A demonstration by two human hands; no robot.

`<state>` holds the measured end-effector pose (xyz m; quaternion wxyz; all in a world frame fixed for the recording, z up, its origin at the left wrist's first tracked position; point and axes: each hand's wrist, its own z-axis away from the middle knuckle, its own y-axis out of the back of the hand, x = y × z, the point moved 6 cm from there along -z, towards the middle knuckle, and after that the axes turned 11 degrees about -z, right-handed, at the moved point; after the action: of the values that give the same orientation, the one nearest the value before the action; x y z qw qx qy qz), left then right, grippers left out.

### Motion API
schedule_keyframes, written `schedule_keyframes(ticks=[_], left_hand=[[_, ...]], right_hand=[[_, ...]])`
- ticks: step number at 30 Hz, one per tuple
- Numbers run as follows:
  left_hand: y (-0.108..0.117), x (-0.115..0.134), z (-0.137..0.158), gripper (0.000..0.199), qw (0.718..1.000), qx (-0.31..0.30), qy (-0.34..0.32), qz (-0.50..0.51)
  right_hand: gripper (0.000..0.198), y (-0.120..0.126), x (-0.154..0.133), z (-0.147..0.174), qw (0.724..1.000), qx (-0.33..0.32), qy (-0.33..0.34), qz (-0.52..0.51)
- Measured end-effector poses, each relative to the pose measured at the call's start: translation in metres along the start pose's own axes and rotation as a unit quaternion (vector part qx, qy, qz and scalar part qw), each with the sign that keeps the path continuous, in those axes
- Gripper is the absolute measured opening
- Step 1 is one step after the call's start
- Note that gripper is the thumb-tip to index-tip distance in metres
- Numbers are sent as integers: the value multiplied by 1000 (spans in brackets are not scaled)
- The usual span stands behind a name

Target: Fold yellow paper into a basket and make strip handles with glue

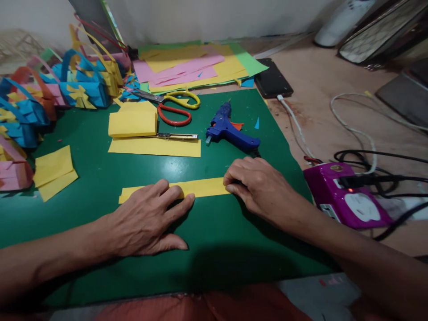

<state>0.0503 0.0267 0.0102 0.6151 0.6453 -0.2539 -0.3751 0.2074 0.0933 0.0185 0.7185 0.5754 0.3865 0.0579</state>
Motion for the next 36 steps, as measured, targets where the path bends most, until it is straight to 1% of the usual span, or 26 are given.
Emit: schedule_keyframes(ticks=[6,10,12,15,16,18,21,25,27,29,31,33,36], left_hand=[[1,-2,5,66,999,43,1,22],[1,-4,6,63,997,67,4,33],[1,-4,6,61,997,75,4,36],[1,-4,6,62,997,68,10,33],[1,-4,6,62,998,63,12,29],[1,-3,5,63,998,55,15,23],[1,-3,7,61,998,55,15,21],[-1,-3,10,60,998,65,7,24],[-1,-3,10,59,998,66,7,19],[0,-3,10,57,998,68,13,10],[2,-3,9,56,997,74,19,5],[2,-2,9,54,997,77,24,6],[2,-4,8,50,996,85,35,16]], right_hand=[[19,0,0,0,1000,2,9,24],[20,-1,-4,3,996,8,28,83],[24,-2,-15,6,986,33,72,146],[33,-8,-41,14,951,88,169,245],[33,-12,-49,16,940,92,195,264],[34,-19,-59,19,929,82,223,285],[33,-22,-59,24,926,59,215,304],[33,-10,-38,42,924,49,165,342],[35,-4,-28,51,916,42,141,373],[34,-1,-23,57,912,33,125,390],[32,1,-24,57,913,35,117,389],[31,-1,-32,52,915,53,136,377],[29,-7,-50,43,901,95,214,365]])
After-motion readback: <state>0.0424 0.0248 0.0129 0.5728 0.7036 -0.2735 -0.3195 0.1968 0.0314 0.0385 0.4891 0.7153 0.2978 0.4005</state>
